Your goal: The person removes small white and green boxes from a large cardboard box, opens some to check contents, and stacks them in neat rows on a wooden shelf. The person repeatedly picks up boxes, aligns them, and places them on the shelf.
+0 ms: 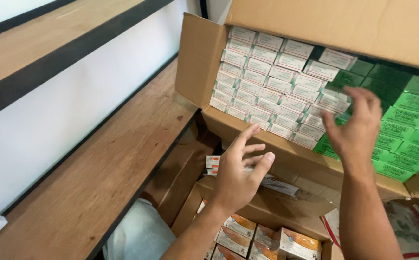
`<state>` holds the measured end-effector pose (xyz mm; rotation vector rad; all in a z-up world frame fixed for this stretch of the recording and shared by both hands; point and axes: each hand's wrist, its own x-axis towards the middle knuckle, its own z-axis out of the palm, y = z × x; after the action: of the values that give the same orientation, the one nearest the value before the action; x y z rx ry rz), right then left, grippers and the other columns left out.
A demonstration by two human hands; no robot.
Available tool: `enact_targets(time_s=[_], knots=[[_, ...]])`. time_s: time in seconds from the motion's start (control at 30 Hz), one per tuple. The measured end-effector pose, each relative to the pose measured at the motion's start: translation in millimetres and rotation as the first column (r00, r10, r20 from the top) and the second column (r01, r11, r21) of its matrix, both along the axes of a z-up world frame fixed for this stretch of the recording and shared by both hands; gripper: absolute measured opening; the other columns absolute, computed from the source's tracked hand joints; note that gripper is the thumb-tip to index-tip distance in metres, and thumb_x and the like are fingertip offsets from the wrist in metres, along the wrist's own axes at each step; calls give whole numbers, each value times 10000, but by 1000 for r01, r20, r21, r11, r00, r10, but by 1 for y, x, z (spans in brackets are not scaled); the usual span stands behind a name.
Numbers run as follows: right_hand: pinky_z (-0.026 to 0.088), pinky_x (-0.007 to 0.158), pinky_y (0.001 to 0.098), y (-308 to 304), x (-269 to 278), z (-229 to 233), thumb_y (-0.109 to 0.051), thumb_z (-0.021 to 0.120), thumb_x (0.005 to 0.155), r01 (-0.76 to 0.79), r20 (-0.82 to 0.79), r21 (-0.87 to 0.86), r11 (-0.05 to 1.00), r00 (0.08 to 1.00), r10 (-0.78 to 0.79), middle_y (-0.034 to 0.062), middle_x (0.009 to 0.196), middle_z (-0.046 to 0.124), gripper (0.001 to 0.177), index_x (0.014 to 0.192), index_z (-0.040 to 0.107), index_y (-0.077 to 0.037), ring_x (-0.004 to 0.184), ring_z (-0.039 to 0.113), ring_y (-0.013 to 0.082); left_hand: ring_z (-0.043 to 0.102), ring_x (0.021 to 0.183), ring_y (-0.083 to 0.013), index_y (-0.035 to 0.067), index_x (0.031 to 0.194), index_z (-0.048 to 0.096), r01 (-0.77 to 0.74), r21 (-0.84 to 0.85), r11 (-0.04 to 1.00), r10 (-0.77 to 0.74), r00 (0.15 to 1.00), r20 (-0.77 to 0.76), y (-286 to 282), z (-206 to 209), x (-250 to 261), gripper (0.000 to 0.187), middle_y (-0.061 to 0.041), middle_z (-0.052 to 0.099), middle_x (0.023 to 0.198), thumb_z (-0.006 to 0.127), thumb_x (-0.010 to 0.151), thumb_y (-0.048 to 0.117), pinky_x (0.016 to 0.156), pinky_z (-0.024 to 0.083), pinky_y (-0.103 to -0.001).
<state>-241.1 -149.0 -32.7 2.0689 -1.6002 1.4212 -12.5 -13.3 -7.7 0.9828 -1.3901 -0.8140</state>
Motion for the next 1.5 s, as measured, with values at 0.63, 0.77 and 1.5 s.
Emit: enact_targets(time_s=[0.63,0.77,1.5], knots=[[574,925,444,-51,-22,-22,-340,933,785,-118,-40,8,993,992,118,183,1344,675,710,1377,643,-78,1143,693,370,699,1127,-222,11,1455,492,-42,91,995,26,986,166,-15,-29,5,620,-174,547,1440,702,890,153,877,624,-305],[582,941,459,-44,-17,-24,-328,915,864,-85,-193,-105,991,979,63,179,1435,603,640,1369,598,-92,1227,672,407,692,1134,-217,18,1464,479,-29,98,995,13,986,164,-13,-30,6,626,-172,536,1436,698,894,153,881,622,-306],[569,884,497,-41,-41,1,-415,919,869,162,-244,31,986,958,-150,227,1334,604,575,1277,673,-93,1052,678,413,692,1102,-204,19,1448,488,-45,86,995,31,987,159,-1,-28,15,612,-143,548,1410,713,893,151,881,610,-308]])
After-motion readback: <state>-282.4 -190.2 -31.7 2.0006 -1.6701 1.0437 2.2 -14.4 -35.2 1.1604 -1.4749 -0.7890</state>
